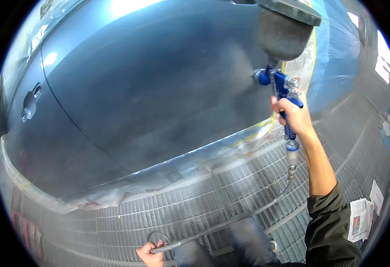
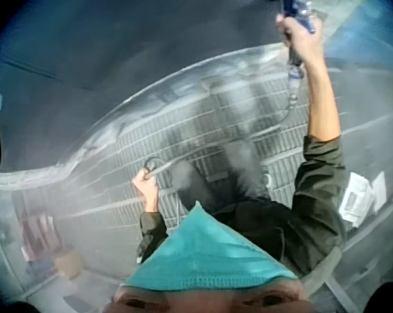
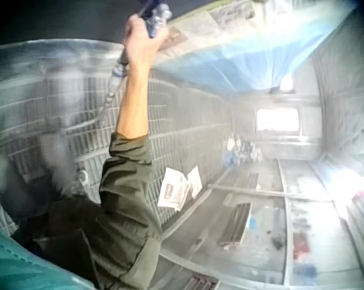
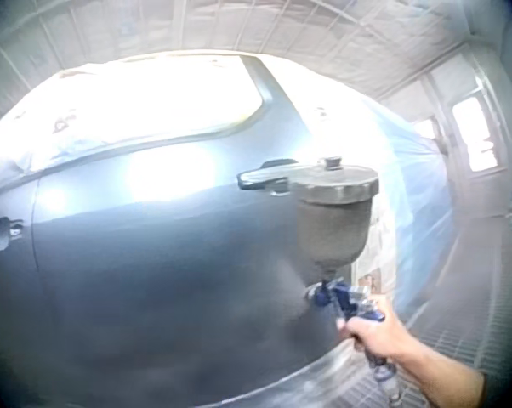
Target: The person wipes the side of a blue car with a cloth, then uses a spray gun to apply paint to the car door and rear quarter panel. The car is masked with newspaper and tape to protect adjacent areas.
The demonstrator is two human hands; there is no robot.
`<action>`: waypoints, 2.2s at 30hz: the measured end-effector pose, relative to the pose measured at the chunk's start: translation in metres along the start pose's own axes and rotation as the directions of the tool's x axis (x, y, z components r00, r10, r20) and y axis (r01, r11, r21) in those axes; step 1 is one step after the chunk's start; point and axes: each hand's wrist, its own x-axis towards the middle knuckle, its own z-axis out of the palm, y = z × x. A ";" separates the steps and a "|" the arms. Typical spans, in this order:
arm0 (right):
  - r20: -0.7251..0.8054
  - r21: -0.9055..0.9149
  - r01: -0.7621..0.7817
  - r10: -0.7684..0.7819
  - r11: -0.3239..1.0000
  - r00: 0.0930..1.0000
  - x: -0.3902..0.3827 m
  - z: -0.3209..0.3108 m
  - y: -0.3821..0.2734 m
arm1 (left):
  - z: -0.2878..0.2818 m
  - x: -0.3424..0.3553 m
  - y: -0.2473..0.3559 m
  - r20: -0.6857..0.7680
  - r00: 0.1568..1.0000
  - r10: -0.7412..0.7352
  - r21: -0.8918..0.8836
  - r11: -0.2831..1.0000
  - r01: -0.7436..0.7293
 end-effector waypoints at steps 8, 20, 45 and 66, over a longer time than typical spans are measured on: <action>-0.282 -0.137 0.073 -0.109 0.988 0.953 0.036 -0.115 0.044 | 0.051 -0.016 0.056 0.209 0.952 -0.226 0.056 0.974 0.219; -0.150 -0.133 -0.070 0.050 0.989 0.987 -0.002 -0.011 0.075 | 0.009 -0.029 -0.009 -0.051 0.994 0.092 0.083 0.993 -0.087; 0.573 0.263 0.219 -0.334 0.940 0.748 -0.125 0.333 0.059 | -0.133 -0.080 -0.055 -0.516 0.857 0.001 0.046 0.999 0.027; -0.054 0.033 0.103 -0.101 0.994 0.993 -0.017 -0.020 0.120 | 0.037 -0.044 0.019 0.128 0.980 0.154 0.155 0.973 -0.173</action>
